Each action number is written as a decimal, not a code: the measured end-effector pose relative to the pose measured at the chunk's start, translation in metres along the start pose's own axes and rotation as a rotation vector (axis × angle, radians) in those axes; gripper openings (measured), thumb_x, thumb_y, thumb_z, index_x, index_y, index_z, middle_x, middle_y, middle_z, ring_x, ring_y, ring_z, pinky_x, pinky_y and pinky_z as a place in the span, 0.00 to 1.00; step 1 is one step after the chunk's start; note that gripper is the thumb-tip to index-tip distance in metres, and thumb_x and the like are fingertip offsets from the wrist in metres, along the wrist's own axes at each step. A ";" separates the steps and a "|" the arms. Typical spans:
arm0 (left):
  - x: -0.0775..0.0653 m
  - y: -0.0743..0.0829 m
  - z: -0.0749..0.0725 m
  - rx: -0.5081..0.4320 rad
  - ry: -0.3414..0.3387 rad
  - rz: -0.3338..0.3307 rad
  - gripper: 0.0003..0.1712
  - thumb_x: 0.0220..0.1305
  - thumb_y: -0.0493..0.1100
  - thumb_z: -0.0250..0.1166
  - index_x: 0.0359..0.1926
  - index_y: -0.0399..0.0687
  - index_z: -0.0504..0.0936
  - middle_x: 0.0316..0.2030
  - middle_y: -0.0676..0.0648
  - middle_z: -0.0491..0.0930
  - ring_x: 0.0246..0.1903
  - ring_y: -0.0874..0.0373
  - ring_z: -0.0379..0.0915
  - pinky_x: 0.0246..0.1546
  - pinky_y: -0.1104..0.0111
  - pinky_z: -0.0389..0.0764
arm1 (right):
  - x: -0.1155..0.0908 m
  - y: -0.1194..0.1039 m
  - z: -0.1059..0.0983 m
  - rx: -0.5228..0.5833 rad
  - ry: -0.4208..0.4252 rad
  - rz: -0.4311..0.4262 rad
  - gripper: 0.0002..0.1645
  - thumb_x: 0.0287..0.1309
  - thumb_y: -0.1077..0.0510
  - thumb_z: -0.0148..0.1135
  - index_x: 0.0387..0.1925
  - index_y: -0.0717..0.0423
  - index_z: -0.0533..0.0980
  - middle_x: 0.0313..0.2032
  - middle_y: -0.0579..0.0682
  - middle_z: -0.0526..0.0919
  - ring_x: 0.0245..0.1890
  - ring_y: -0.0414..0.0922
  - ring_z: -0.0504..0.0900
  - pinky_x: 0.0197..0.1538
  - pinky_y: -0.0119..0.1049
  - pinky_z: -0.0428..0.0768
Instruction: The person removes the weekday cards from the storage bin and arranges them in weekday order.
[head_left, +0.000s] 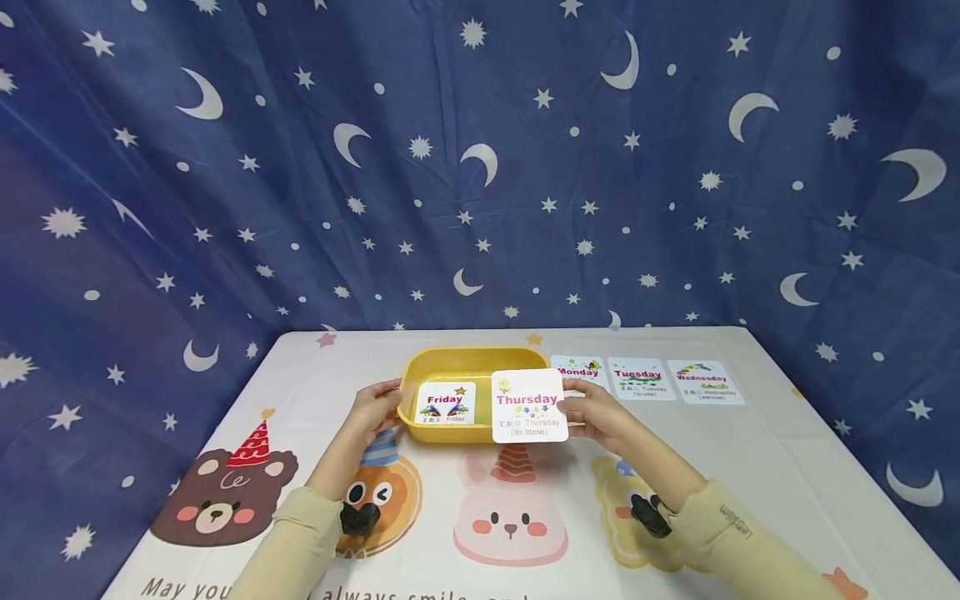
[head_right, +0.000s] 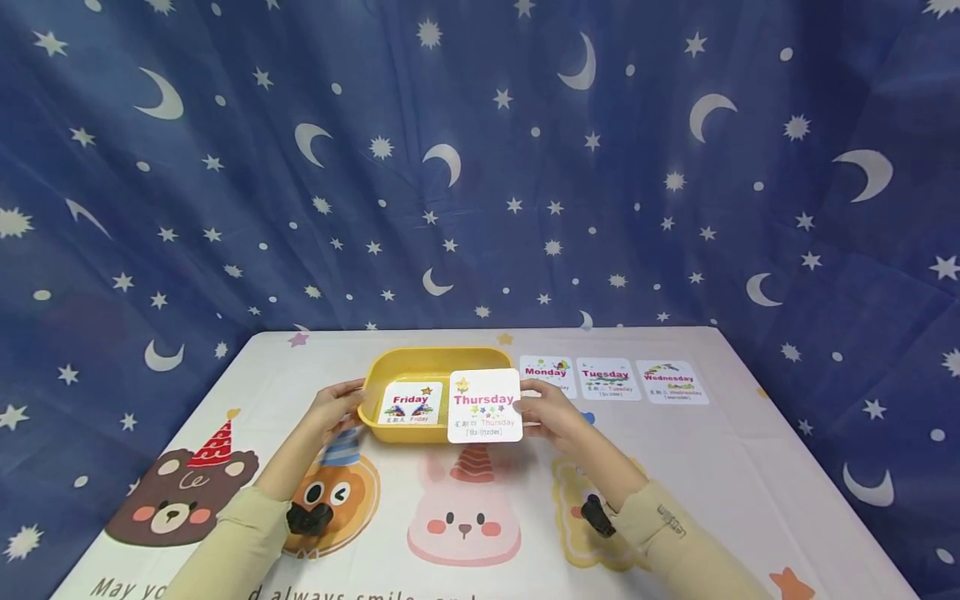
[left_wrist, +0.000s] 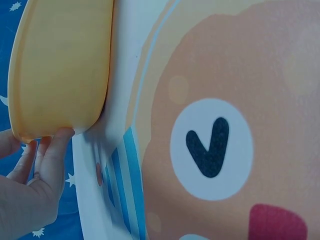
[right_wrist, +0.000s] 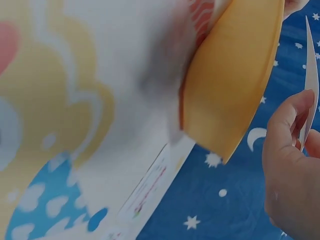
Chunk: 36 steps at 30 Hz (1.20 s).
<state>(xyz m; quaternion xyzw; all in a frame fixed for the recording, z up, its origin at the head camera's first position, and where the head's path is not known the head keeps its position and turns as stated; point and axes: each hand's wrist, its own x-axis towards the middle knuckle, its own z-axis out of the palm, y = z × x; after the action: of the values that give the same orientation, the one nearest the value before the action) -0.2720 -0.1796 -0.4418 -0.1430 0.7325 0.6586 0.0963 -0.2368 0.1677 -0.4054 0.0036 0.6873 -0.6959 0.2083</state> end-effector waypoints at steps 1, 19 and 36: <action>0.000 0.000 0.000 0.001 0.000 -0.002 0.25 0.69 0.35 0.50 0.66 0.37 0.63 0.59 0.34 0.67 0.35 0.59 0.77 0.38 0.69 0.85 | -0.002 0.001 -0.003 -0.006 0.003 0.001 0.26 0.60 0.66 0.51 0.59 0.68 0.59 0.31 0.43 0.81 0.28 0.37 0.81 0.34 0.30 0.85; 0.001 0.001 0.000 -0.001 -0.001 -0.007 0.25 0.69 0.35 0.51 0.66 0.37 0.63 0.59 0.33 0.67 0.33 0.60 0.77 0.35 0.70 0.85 | -0.021 0.017 -0.044 -0.037 0.075 0.043 0.27 0.62 0.65 0.52 0.60 0.68 0.57 0.31 0.42 0.81 0.29 0.38 0.81 0.32 0.29 0.83; 0.001 -0.003 0.002 0.011 -0.002 0.029 0.25 0.68 0.34 0.51 0.65 0.35 0.64 0.58 0.33 0.68 0.31 0.61 0.76 0.31 0.73 0.84 | -0.019 0.045 -0.078 -0.099 0.112 0.047 0.30 0.56 0.68 0.53 0.59 0.71 0.56 0.28 0.42 0.82 0.27 0.38 0.82 0.30 0.28 0.81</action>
<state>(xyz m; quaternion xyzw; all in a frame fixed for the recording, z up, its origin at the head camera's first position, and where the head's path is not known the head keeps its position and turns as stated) -0.2722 -0.1782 -0.4448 -0.1311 0.7380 0.6561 0.0882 -0.2279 0.2490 -0.4467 0.0484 0.7311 -0.6548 0.1854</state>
